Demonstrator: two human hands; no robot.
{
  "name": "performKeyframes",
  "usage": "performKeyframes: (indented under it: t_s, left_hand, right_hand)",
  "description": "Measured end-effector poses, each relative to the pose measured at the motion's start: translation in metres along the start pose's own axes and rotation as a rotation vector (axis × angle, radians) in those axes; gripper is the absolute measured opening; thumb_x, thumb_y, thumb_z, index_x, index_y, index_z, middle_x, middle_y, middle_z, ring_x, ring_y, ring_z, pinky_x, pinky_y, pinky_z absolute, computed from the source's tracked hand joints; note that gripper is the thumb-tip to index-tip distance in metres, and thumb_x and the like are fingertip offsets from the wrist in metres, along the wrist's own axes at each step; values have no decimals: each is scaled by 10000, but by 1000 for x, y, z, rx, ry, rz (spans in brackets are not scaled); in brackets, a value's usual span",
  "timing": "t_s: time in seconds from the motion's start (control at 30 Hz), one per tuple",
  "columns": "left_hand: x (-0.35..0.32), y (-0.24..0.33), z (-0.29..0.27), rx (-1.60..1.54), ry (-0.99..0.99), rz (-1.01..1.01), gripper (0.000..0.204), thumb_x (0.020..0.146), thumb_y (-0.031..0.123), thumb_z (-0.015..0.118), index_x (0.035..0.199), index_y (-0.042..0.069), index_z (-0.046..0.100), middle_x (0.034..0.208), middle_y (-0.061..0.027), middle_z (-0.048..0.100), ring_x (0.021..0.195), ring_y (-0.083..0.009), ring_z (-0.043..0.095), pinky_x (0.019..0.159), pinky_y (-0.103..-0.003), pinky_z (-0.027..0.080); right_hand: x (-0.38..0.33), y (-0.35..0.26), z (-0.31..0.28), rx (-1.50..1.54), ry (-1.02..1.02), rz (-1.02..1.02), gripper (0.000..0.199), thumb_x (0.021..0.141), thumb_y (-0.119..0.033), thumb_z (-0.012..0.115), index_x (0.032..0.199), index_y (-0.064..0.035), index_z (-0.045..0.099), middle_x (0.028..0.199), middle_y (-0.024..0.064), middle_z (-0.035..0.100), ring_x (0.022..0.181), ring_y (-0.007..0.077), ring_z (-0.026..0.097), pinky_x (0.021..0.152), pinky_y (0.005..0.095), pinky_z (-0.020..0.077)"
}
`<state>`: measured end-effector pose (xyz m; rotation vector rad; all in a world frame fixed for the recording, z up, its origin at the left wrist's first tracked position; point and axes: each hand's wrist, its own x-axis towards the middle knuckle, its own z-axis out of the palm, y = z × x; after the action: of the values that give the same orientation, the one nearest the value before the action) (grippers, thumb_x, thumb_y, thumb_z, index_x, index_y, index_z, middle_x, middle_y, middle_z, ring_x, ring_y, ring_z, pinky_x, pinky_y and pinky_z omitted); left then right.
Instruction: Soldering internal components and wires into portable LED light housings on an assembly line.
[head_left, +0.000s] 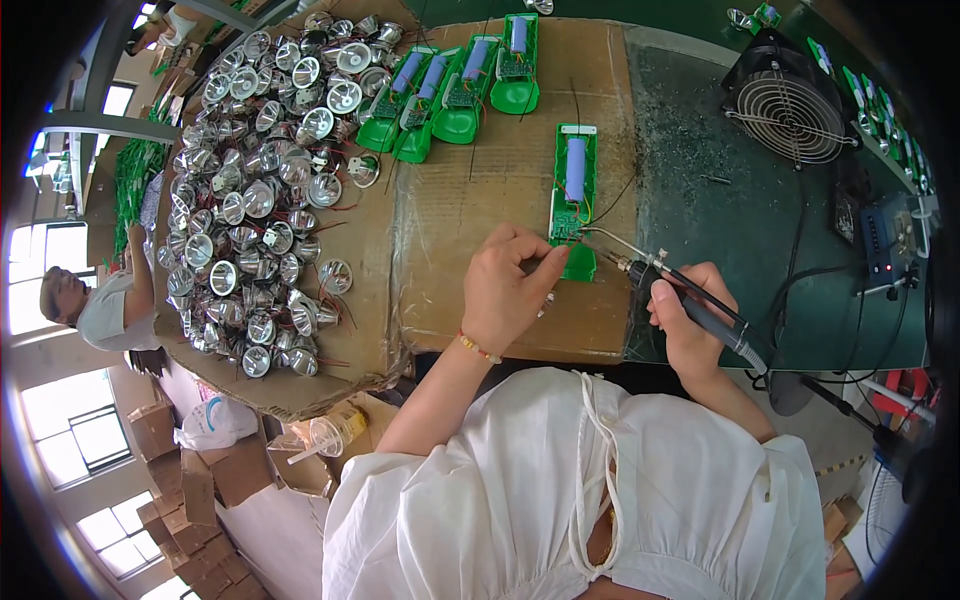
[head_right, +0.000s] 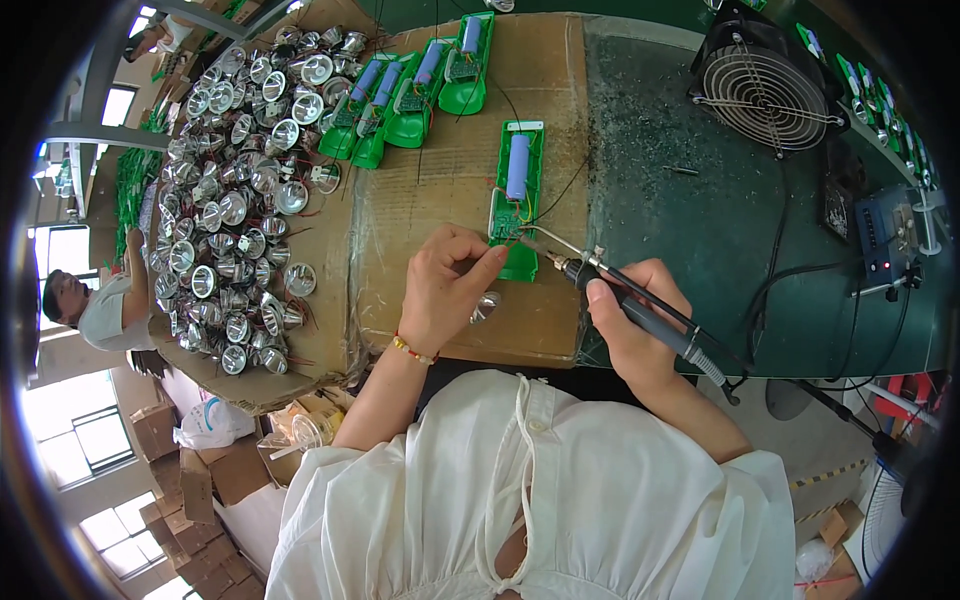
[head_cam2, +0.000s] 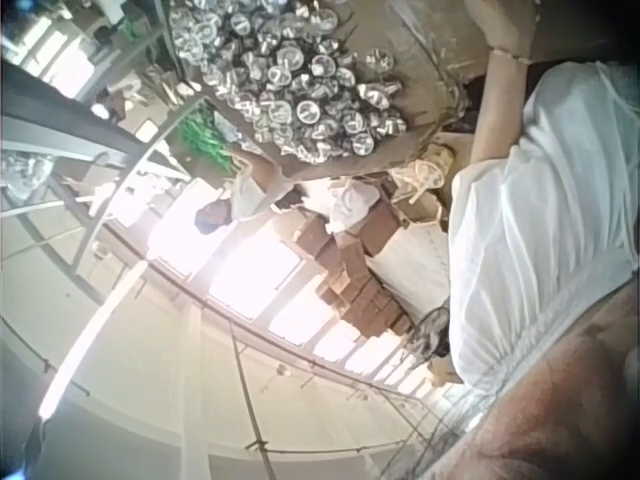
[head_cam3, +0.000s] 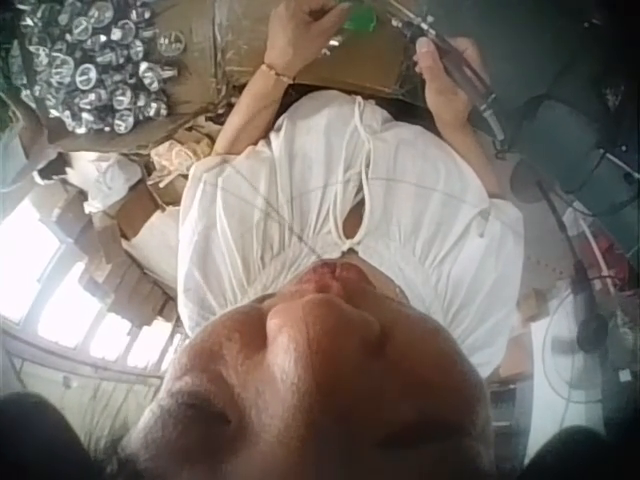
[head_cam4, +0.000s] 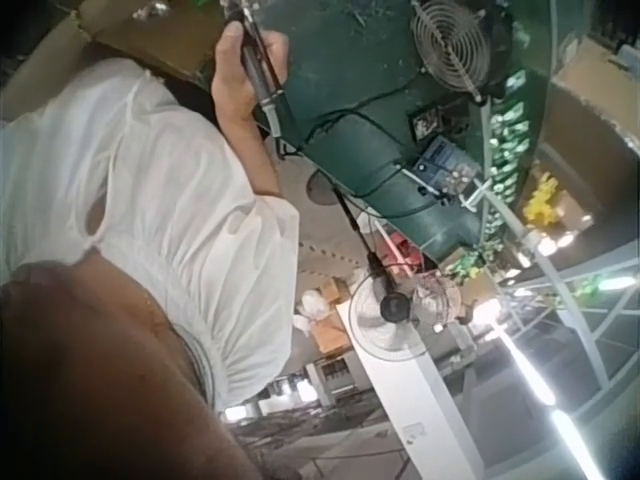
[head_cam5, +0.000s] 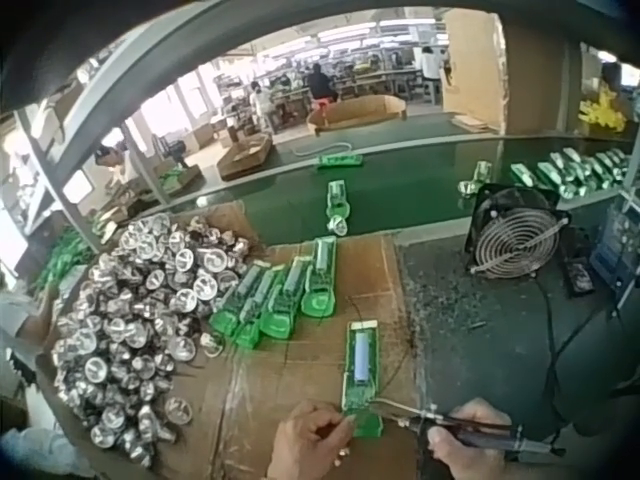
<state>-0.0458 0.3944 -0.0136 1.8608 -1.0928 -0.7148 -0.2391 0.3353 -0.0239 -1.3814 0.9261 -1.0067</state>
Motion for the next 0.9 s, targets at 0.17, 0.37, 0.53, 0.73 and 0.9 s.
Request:
performKeyframes:
  t_s: [0.17,0.37,0.53,0.73,0.9]
  left_hand:
    - [1,-2,2,45,18,26,144,761,124,686,732,-7,632,758,-74,562,603,-128,511,528,-255,396]
    - [2,-5,2,62,24,65,185,775,179,665,701,13,630,748,-84,553,476,-163,551,449,-275,414]
    - [1,-1,0,95,13,62,175,780,170,662,715,11,629,753,-84,553,483,-155,562,450,-268,421]
    - [1,-4,-8,-97,99,-37,118,806,104,620,867,6,643,762,-81,624,601,-160,615,587,-259,491]
    - [31,16,-2,357,-134,22,162,731,190,591,656,54,637,564,-145,567,521,-321,569,513,-387,461]
  right_hand:
    - [-1,-6,2,66,41,85,164,800,-87,646,812,-1,507,613,56,569,515,71,524,469,197,418]
    - [0,-5,-6,156,66,21,166,803,-76,631,842,-2,487,646,70,567,524,86,529,474,208,442]
    - [1,-2,-12,167,95,-3,152,802,-54,617,840,1,481,673,73,556,536,93,533,478,214,447]
    - [14,10,-40,119,167,-92,133,813,-30,580,868,14,467,679,88,546,527,99,517,486,215,438]
    - [26,18,-57,91,199,-101,147,822,-54,583,869,15,462,679,89,541,525,93,506,485,211,429]
